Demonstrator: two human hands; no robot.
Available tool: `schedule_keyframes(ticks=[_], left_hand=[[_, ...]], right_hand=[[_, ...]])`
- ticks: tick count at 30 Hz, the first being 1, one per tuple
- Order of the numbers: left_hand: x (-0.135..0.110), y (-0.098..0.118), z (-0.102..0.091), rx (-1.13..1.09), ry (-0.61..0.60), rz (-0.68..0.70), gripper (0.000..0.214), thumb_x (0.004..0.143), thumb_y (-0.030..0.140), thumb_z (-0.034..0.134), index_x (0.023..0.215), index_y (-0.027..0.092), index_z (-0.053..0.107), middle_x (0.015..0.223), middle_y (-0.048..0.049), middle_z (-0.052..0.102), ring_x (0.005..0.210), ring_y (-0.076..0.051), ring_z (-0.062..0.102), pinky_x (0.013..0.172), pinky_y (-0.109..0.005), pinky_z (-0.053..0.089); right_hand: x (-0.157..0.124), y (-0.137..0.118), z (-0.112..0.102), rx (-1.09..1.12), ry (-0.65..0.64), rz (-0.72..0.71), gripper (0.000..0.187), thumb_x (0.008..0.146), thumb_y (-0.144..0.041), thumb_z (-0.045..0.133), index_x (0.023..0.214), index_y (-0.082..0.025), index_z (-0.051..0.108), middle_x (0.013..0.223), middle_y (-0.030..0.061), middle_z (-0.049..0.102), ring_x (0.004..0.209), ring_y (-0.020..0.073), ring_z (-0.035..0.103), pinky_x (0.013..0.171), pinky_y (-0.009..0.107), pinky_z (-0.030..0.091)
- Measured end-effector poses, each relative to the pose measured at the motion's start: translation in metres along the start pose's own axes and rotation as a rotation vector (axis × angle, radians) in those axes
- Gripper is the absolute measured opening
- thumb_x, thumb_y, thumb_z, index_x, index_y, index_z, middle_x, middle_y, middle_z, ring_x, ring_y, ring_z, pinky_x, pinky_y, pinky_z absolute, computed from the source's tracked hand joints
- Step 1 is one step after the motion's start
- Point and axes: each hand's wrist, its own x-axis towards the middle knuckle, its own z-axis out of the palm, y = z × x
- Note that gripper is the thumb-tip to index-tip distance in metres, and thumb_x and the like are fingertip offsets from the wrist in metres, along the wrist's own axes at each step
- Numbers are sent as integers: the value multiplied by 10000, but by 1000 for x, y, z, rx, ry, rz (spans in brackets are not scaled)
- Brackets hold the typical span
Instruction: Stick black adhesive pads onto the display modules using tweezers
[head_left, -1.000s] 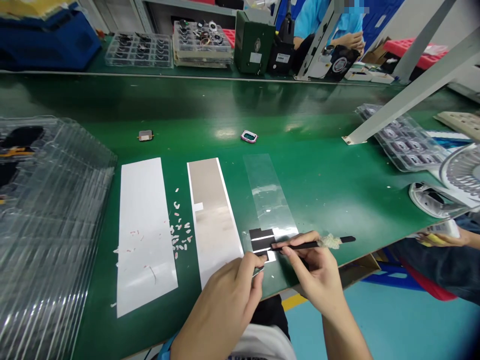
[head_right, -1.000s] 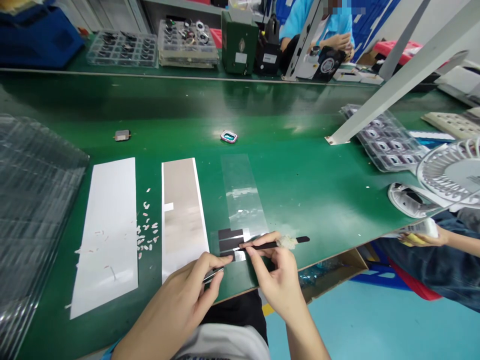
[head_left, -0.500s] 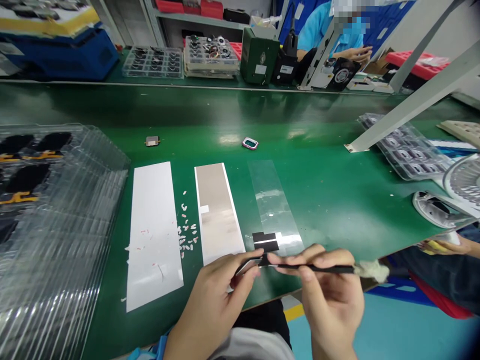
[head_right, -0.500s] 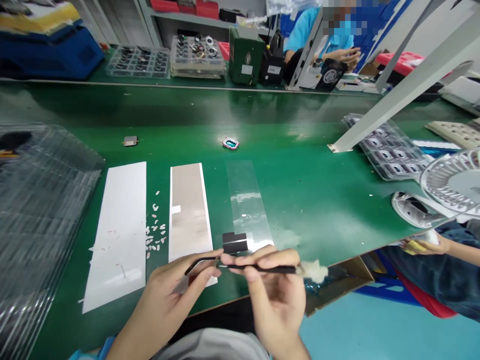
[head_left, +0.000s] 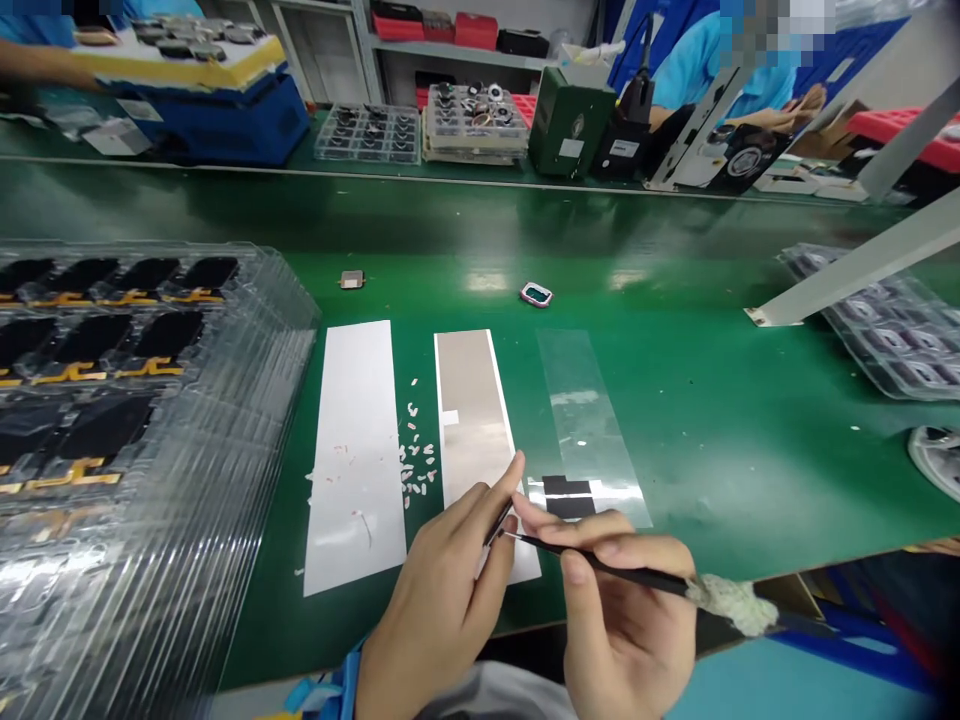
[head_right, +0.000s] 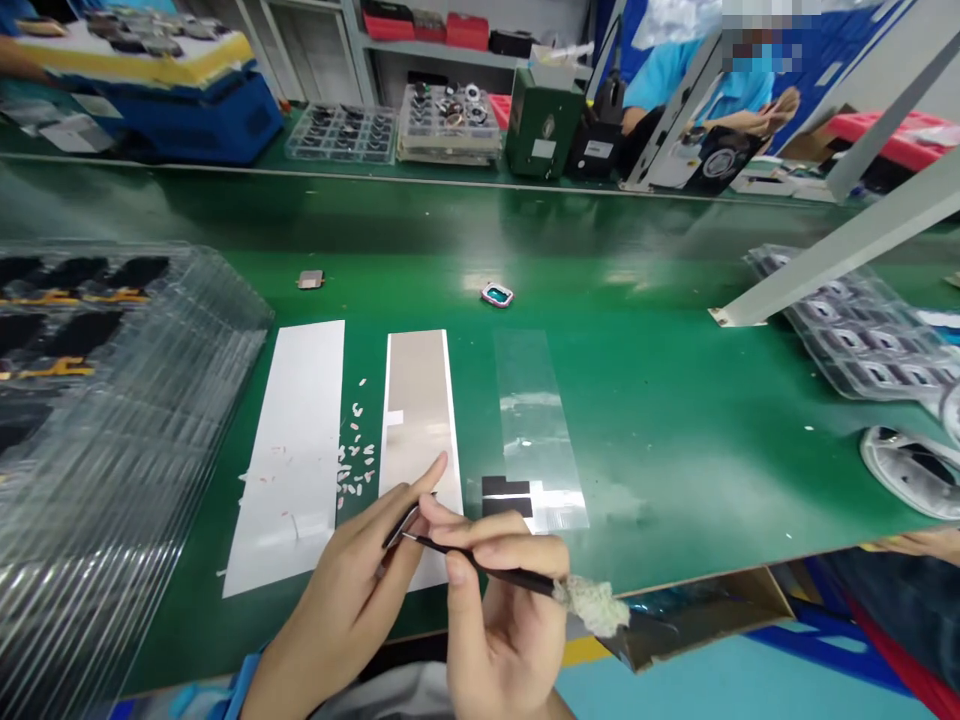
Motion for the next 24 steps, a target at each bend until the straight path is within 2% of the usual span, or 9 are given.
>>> schedule_keyframes(ticks=[6,11,15,24], left_hand=[[0,-1,0,-23,29,-34,561,1045,213,364,1570,377,250,1208,-52,629,1010,-201,623,902,-351,534],[-2,-2,-1,-46,25,-26,561,1058,261,353,1584,386,203,1260,-53,600,1081,-212,600,976,-376,507],[-2,-2,-1,-44,22,-19,538,1062,272,330,1583,365,229,1212,-63,610,1034,-216,609,973,-385,508],[-2,-1,-1,-16,17,-51,541,1065,268,311,1585,381,212,1283,-55,599,1086,-218,600,1014,-393,489]], right_hand=[[1,4,3,-4,5,-9,206,959,-31,517,1033,-221,543,937,11,714,980,161,748,882,363,658],[3,6,3,-29,3,-9,230,935,-4,527,1012,-220,550,912,17,724,935,163,747,826,363,668],[3,6,4,-35,27,-8,236,925,-2,538,1000,-225,561,888,9,710,907,157,742,802,355,670],[3,6,3,-104,18,-8,199,944,-48,538,992,-241,532,876,6,699,917,169,748,808,382,678]])
